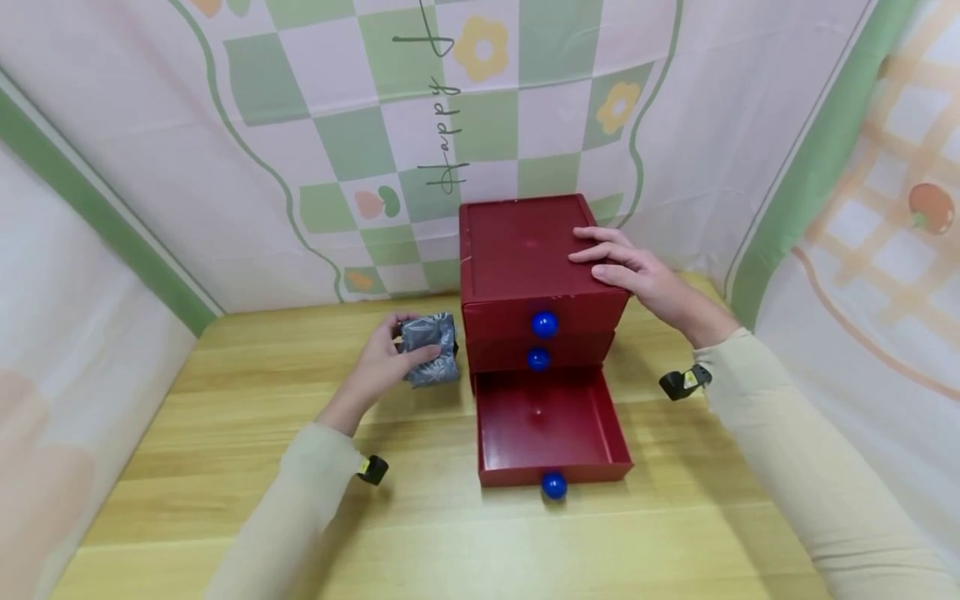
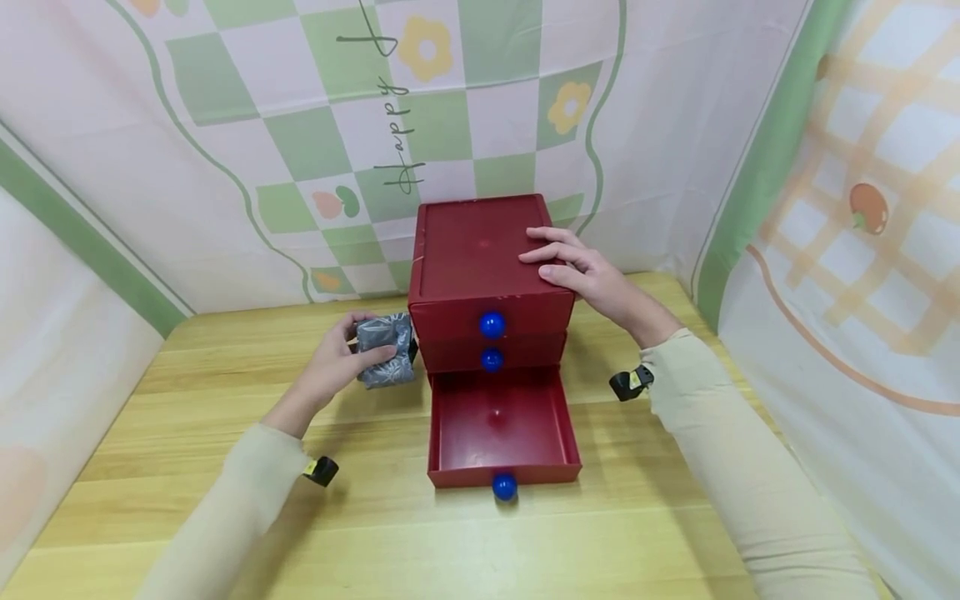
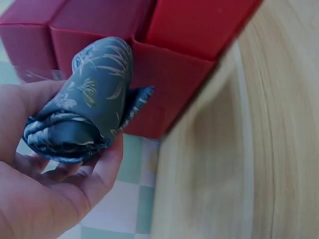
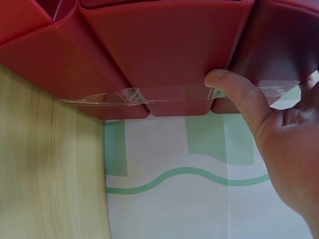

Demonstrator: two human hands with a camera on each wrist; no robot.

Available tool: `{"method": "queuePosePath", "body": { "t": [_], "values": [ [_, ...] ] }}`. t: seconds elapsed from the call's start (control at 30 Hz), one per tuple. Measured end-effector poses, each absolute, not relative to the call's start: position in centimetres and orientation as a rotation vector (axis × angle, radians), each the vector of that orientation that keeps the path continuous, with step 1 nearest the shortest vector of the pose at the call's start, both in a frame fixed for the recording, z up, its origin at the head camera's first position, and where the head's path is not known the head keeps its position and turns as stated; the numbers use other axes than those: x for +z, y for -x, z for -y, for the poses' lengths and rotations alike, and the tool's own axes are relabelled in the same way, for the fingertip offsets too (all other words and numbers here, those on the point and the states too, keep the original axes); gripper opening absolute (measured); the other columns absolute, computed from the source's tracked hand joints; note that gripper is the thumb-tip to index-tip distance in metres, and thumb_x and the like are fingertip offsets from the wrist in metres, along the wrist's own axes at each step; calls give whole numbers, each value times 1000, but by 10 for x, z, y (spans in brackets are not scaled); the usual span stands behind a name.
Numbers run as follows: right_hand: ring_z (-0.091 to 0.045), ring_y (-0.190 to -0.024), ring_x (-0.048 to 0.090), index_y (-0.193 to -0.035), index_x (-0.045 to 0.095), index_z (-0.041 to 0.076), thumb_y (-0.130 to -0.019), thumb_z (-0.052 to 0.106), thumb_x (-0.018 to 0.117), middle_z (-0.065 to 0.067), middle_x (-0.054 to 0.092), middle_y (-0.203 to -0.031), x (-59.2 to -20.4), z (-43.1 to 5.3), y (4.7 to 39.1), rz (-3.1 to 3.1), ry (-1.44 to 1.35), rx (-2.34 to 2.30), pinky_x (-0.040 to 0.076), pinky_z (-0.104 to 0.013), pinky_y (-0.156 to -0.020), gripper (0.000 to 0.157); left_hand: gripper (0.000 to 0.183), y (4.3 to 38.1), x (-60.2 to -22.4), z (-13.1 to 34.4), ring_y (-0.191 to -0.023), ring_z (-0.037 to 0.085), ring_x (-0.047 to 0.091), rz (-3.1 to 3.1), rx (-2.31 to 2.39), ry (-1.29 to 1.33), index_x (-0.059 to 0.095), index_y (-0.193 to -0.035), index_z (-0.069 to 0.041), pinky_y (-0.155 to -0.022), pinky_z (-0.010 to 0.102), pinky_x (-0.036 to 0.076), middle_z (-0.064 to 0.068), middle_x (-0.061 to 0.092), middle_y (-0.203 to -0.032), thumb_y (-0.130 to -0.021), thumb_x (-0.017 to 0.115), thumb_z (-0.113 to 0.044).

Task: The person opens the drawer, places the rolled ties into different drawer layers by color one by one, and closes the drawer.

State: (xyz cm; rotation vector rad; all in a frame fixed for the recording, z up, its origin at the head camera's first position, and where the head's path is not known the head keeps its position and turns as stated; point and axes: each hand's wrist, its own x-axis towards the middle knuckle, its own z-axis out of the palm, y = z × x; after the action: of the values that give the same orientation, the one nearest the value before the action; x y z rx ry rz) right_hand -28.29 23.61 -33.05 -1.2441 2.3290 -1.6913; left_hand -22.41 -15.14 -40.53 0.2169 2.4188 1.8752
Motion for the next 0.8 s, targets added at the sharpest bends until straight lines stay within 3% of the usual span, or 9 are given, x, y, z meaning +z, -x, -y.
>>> {"method": "queuePosePath", "body": {
  "t": [0.8],
  "values": [
    [-22, -138, 18, -124, 58, -5, -98, 2, 47, -12, 26, -151, -330, -235, 283, -2329, 1261, -1694, 29, -21, -101, 30, 56, 187, -375, 152, -104, 34, 55, -2126, 2120, -391, 47, -125, -14, -81, 44, 53, 18, 47, -121, -78, 77, -10]
  ]
}}
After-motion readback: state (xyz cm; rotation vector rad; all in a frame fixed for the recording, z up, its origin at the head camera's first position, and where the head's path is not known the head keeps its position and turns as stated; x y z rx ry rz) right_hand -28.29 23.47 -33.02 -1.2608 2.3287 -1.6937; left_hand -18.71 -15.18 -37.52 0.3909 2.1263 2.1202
